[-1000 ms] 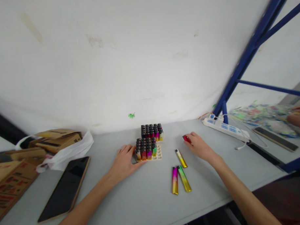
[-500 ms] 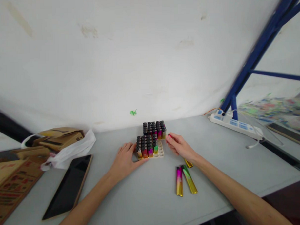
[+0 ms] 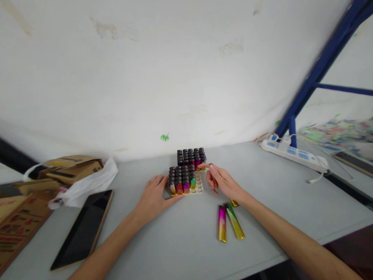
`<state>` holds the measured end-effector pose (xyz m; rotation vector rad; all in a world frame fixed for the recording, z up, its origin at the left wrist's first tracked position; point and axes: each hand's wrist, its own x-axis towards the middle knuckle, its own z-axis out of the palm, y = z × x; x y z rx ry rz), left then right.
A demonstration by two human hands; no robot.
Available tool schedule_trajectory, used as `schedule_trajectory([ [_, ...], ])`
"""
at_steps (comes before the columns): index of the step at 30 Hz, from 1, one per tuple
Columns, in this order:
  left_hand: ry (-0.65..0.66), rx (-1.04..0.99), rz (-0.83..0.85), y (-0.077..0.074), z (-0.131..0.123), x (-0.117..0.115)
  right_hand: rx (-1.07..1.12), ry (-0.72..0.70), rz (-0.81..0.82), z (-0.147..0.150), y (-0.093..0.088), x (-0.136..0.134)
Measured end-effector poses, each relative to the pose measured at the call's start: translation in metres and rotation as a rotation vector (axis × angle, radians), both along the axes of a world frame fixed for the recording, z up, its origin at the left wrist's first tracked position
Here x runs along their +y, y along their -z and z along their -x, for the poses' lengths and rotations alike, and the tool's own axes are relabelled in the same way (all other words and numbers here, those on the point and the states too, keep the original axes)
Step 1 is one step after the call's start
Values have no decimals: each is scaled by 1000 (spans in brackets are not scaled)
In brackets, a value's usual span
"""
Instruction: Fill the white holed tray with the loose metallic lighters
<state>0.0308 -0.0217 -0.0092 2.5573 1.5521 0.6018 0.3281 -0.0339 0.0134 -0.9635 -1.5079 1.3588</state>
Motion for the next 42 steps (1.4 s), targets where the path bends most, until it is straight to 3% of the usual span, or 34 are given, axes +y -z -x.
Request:
schedule_trajectory([
  [17, 5, -14, 15, 0, 0, 0, 300, -167, 395, 4, -6, 1],
  [25, 17, -14, -5, 2, 1, 2, 237, -206, 371, 4, 1, 0],
  [42, 7, 25, 8, 1, 1, 2, 151, -148, 374, 8, -2, -3],
])
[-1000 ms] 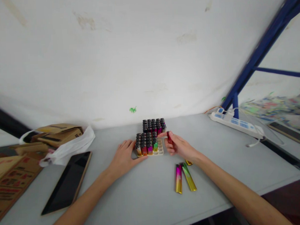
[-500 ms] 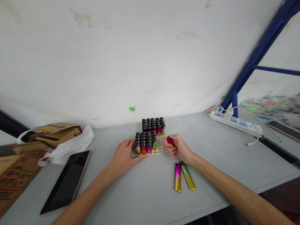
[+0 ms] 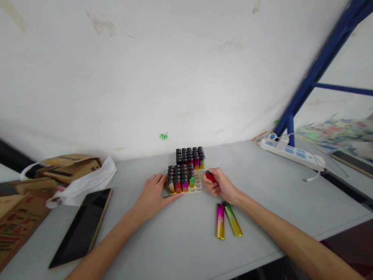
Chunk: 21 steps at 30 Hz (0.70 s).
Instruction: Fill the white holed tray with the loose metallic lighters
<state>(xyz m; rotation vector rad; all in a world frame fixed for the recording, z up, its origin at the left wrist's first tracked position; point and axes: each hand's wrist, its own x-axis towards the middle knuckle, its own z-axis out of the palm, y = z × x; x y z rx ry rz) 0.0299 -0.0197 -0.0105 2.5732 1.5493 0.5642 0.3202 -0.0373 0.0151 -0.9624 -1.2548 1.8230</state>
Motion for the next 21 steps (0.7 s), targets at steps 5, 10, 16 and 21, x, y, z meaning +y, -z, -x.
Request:
schedule_trajectory([
  [5, 5, -10, -3, 0, 0, 0, -15, -16, -35, 0, 2, 1],
  [10, 3, 1, 6, -1, 0, 0, -20, -9, -52, 0, 2, 1],
  [16, 12, -23, 0, -2, 0, 0, -15, 56, -61, 1, 1, 6],
  [21, 3, -21, 12, -2, -1, 0, -94, 97, -411, -4, -5, 3],
])
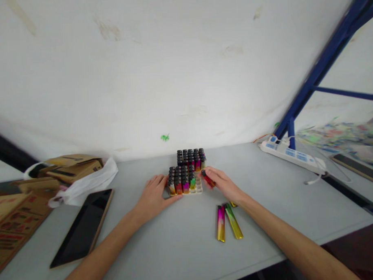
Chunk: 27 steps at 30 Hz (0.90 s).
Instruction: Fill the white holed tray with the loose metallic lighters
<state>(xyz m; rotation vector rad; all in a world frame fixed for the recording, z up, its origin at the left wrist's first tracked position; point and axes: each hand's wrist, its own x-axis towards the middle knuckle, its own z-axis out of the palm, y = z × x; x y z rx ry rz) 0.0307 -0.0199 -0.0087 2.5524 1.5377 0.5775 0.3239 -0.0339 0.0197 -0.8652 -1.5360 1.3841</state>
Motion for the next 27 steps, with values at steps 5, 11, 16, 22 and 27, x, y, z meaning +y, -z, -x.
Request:
schedule_trajectory([
  [5, 4, 12, 6, 0, -1, -1, -258, 57, -404, -5, -2, -6],
  [11, -4, 13, 4, 1, -2, -1, -401, 131, -694, -3, 5, -9],
  [16, -4, 3, -3, 3, -1, -1, -435, 184, -730, -2, 11, -9],
  [22, 7, -10, -17, 5, 0, 0, -636, 77, -791, -1, 2, -10],
  [27, 6, -11, -23, 6, 0, 2, -864, 111, -863, 4, -4, -8],
])
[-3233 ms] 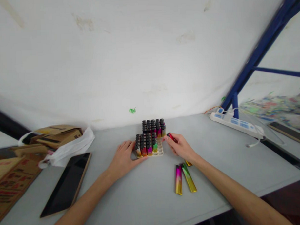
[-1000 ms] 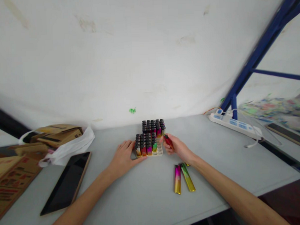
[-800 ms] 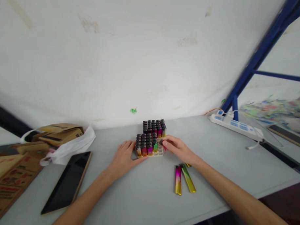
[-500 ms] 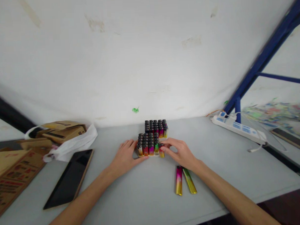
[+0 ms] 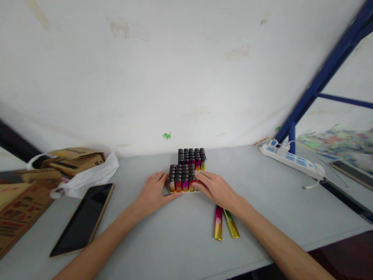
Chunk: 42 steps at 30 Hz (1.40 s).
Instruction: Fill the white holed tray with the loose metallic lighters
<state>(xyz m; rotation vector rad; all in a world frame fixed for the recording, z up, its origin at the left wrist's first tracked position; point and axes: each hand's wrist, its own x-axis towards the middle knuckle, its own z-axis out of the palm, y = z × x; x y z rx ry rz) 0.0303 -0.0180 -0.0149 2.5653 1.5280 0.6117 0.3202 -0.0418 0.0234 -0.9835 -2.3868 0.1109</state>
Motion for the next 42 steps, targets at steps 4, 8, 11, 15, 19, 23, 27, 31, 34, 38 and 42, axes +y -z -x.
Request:
schedule_trajectory([
  [4, -4, 7, 5, -2, 0, -1, -63, -29, -50, -3, 0, 2],
  [8, -2, 2, 11, -2, 0, 0, -59, -6, -18, 0, 5, 3],
  [11, -1, 5, 10, -2, -1, 0, -47, 16, 10, -4, 4, 5],
  [15, -9, 9, 21, -4, -1, 0, 164, 165, -19, -35, -23, 0],
  [19, -9, 5, 34, -5, -2, 0, 329, 379, -149, -63, -58, -31],
  [23, -5, -29, 24, -3, -1, 0, 192, 393, -72, -49, -49, -82],
  [27, -6, -21, 22, -1, -1, 1, -44, 330, 57, -27, 13, -118],
  [31, 5, -11, 18, -2, -2, 1, -64, 360, 39, -25, 59, -110],
  [34, 3, -29, 12, -2, -2, 1, -84, 364, 4, -32, 61, -87],
  [38, 4, -36, 14, -3, -2, 1, -120, 326, 1, -42, 43, -54],
  [42, 8, -22, 18, -3, -2, 2, -121, 219, 33, -51, 29, -22],
])
